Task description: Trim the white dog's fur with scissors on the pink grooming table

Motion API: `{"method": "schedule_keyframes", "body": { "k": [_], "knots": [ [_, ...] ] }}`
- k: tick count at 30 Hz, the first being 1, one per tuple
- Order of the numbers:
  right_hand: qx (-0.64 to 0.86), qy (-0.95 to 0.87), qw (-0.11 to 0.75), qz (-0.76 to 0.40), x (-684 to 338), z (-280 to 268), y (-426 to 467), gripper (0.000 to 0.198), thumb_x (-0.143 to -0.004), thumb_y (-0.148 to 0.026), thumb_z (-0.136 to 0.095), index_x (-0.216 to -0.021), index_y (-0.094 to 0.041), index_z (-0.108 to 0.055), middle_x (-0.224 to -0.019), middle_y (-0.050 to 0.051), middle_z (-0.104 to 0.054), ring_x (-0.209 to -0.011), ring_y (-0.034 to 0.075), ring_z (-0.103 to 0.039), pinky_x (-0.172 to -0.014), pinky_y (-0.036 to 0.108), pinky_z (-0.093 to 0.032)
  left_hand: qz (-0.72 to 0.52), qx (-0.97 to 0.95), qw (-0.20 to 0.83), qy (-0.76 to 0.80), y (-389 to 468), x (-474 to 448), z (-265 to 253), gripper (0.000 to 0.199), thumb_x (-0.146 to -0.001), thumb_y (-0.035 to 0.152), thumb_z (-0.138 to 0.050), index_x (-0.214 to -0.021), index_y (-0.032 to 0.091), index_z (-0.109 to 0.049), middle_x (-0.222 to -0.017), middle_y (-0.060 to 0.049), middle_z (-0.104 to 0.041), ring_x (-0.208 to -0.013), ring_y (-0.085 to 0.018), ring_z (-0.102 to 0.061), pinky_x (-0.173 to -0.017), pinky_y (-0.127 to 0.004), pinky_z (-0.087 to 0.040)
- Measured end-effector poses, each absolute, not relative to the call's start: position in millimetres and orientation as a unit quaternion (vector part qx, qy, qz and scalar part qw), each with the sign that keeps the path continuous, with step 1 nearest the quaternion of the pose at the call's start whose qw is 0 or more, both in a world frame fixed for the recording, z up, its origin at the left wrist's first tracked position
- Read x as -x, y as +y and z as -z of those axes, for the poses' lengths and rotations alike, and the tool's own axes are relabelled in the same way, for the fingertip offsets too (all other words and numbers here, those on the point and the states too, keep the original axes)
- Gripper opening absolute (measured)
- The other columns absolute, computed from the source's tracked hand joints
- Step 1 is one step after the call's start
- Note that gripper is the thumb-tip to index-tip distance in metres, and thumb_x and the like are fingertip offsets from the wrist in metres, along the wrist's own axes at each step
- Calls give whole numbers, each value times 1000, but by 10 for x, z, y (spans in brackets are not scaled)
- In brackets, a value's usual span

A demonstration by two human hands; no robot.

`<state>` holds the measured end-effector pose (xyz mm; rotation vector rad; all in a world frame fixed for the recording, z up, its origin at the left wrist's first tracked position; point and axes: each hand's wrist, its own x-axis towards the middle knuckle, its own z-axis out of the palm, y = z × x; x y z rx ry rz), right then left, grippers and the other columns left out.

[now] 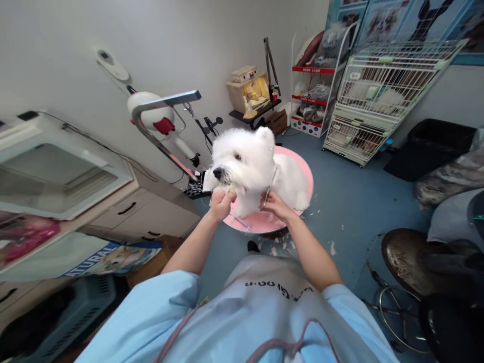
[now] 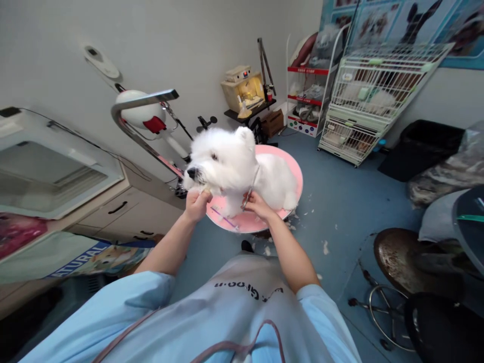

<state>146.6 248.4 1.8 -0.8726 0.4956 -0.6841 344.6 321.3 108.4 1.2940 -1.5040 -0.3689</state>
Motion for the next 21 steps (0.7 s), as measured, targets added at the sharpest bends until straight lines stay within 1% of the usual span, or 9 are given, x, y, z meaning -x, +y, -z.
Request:
{"method": "schedule_keyframes", "body": {
  "k": [3,6,8,11,13,16,18,21],
  "knots": [
    [411,247,813,330,-1543,22,2551,47,-56,-27,-80,-94,-23,-54,-74,-6,-59,-69,13,-59,-69,31,-50,146,-543,524,-639,3221,-3394,-1094,46,-83,31,-49,-41,17,-41,-39,0,-41,-40,-7,-40,-44,-22,-31],
    [395,241,816,346,-1617,70,2612,47,-59,-31,-79,-98,-23,-55,-80,-4,-61,-75,14,-60,-73,30,-49,139,-540,522,-645,3224,-3369,-1105,45,-84,31,-49,-41,17,-42,-40,0,-42,-41,-7,-41,-45,-21,-33],
    [400,236,810,359,-1676,97,2635,45,-59,-31,-79,-97,-24,-55,-84,-3,-62,-79,14,-60,-74,30,-49,137,-541,518,-648,3224,-3359,-1113,45,-83,31,-49,-41,17,-42,-40,0,-42,-40,-7,-41,-44,-21,-33],
    [415,244,799,361,-1734,151,2643,45,-57,-28,-79,-93,-24,-53,-79,-5,-59,-74,14,-58,-71,30,-49,141,-547,510,-648,3228,-3345,-1112,45,-82,31,-48,-40,17,-42,-38,1,-41,-39,-6,-39,-43,-21,-31],
    [409,253,800,359,-1718,192,2625,45,-58,-30,-79,-93,-24,-52,-77,-6,-57,-72,13,-58,-71,30,-50,144,-552,507,-647,3233,-3341,-1104,45,-82,31,-48,-40,17,-41,-38,0,-41,-39,-6,-39,-43,-21,-30],
    [411,242,812,337,-1613,218,2550,45,-61,-32,-78,-99,-24,-54,-83,-4,-60,-78,13,-60,-77,31,-50,147,-552,507,-645,3237,-3350,-1094,46,-83,33,-48,-40,17,-41,-38,0,-42,-39,-7,-39,-43,-22,-31],
    [434,231,815,306,-1525,197,2476,44,-62,-30,-78,-99,-23,-56,-86,-3,-61,-80,14,-61,-78,31,-50,145,-548,510,-646,3238,-3362,-1092,46,-84,33,-47,-41,17,-41,-39,0,-42,-39,-7,-39,-44,-22,-32],
    [460,231,810,280,-1418,127,2370,45,-59,-27,-79,-95,-23,-54,-77,-5,-58,-72,13,-60,-73,31,-50,142,-542,511,-652,3238,-3381,-1088,45,-85,32,-46,-42,18,-40,-40,0,-42,-40,-8,-39,-44,-22,-31]
  ]
}}
